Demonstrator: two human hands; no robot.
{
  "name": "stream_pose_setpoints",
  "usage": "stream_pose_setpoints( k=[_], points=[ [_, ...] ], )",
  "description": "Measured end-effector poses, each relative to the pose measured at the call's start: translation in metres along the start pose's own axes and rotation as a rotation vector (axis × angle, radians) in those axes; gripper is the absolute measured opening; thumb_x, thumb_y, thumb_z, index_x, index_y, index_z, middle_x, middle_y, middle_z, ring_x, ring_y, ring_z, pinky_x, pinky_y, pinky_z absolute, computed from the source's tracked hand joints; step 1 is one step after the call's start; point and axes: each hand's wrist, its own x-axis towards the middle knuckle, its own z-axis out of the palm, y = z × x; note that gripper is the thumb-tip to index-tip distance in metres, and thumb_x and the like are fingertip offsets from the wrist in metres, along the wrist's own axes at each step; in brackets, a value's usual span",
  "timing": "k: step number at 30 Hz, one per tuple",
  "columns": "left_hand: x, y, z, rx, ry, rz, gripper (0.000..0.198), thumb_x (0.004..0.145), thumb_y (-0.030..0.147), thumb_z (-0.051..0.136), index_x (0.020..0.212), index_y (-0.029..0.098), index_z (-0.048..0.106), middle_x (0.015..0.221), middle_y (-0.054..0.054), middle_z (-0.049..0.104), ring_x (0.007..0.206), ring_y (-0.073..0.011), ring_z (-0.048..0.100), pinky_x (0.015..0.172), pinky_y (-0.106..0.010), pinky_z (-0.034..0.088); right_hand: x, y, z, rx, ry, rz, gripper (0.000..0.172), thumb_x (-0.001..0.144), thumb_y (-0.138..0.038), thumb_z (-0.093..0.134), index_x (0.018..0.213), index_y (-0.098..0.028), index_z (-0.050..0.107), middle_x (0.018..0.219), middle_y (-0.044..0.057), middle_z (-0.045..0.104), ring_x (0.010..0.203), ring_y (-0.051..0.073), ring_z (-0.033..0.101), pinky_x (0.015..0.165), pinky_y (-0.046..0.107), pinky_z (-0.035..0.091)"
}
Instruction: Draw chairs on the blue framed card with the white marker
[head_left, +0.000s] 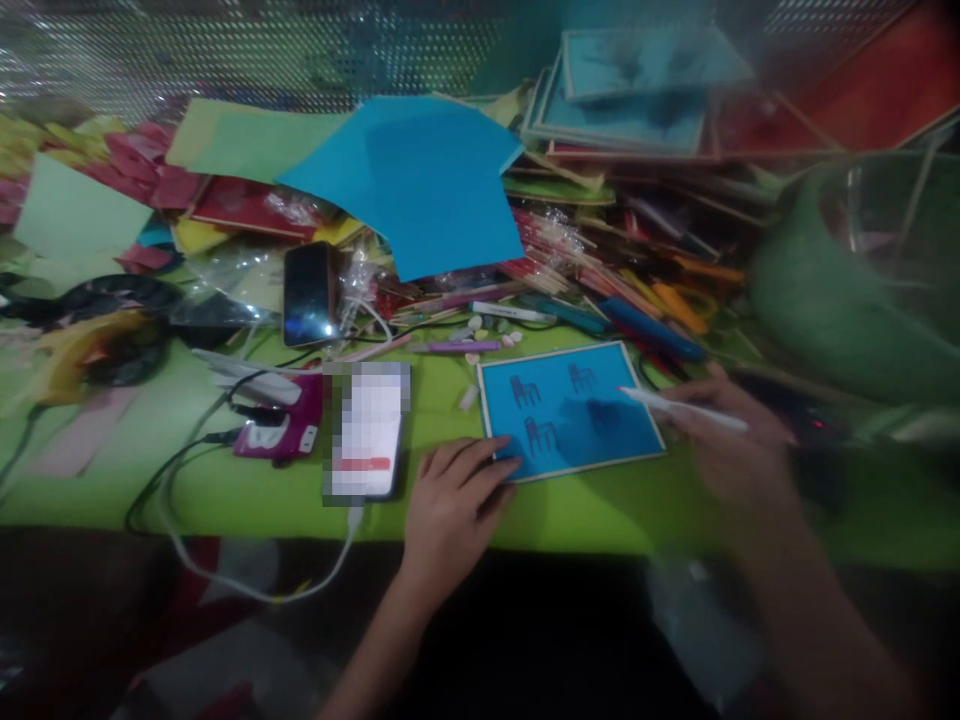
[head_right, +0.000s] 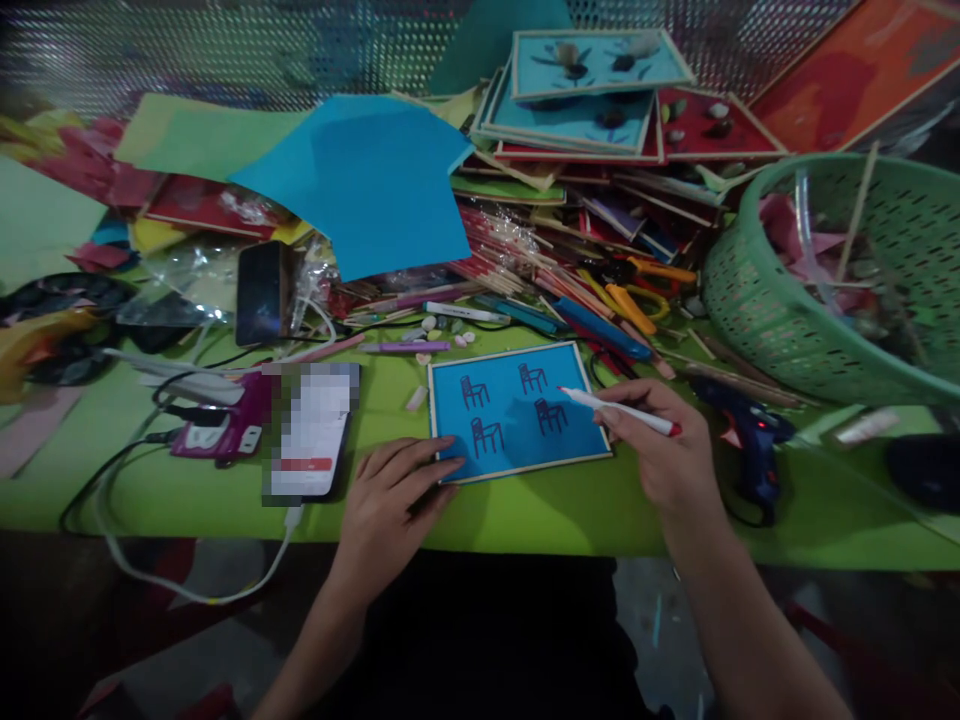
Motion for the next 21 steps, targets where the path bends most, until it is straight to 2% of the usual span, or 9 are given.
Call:
stream_pose_setpoints(
  k=[6,12,16,21],
  points=[
    [0.000,-0.001,-0.001,0.012,-0.014,0.000,0.019,0.096,0.019,0.071,0.112,0.029,0.076,0.125,-0.001,0.078,0.112,-0.0265,0.067,0.090,-0.044,0.049,0.010,0.005,-0.005,-0.063,-0.115,0.062,0.021,0.069,-0.036,0.090,0.078,-0.023,0.076,0.067,-0.002,0.070,0.057,0.012,0.060,0.052,0.024,0.046],
    [0.001,-0.001,-0.002,0.011,-0.021,-0.002,0.019,0.095,0.018,0.071,0.110,0.029,0.077,0.125,-0.002,0.078,0.111,-0.0258,0.068,0.090,-0.043,0.050,0.012,0.000,-0.003,-0.065,-0.112,0.022,0.019,0.072,-0.033,0.089,0.083,-0.025,0.076,0.070,-0.003,0.068,0.059,0.013,0.059,0.051,0.024,0.043],
    [0.001,-0.002,-0.001,-0.018,-0.009,-0.004,0.021,0.094,0.017,0.071,0.110,0.029,0.076,0.126,-0.002,0.077,0.110,-0.0261,0.067,0.091,-0.044,0.051,0.008,-0.008,0.001,-0.055,-0.096,-0.018,0.018,0.073,-0.033,0.089,0.086,-0.026,0.078,0.077,-0.001,0.071,0.065,0.015,0.061,0.053,0.025,0.045],
    [0.006,0.002,-0.005,-0.099,-0.010,-0.055,0.023,0.096,0.016,0.070,0.115,0.028,0.075,0.124,-0.002,0.078,0.110,-0.0251,0.068,0.093,-0.043,0.052,0.010,-0.021,0.009,0.010,-0.153,-0.080,0.015,0.079,-0.033,0.084,0.093,-0.027,0.083,0.084,0.004,0.075,0.075,0.019,0.067,0.058,0.028,0.048]
  ],
)
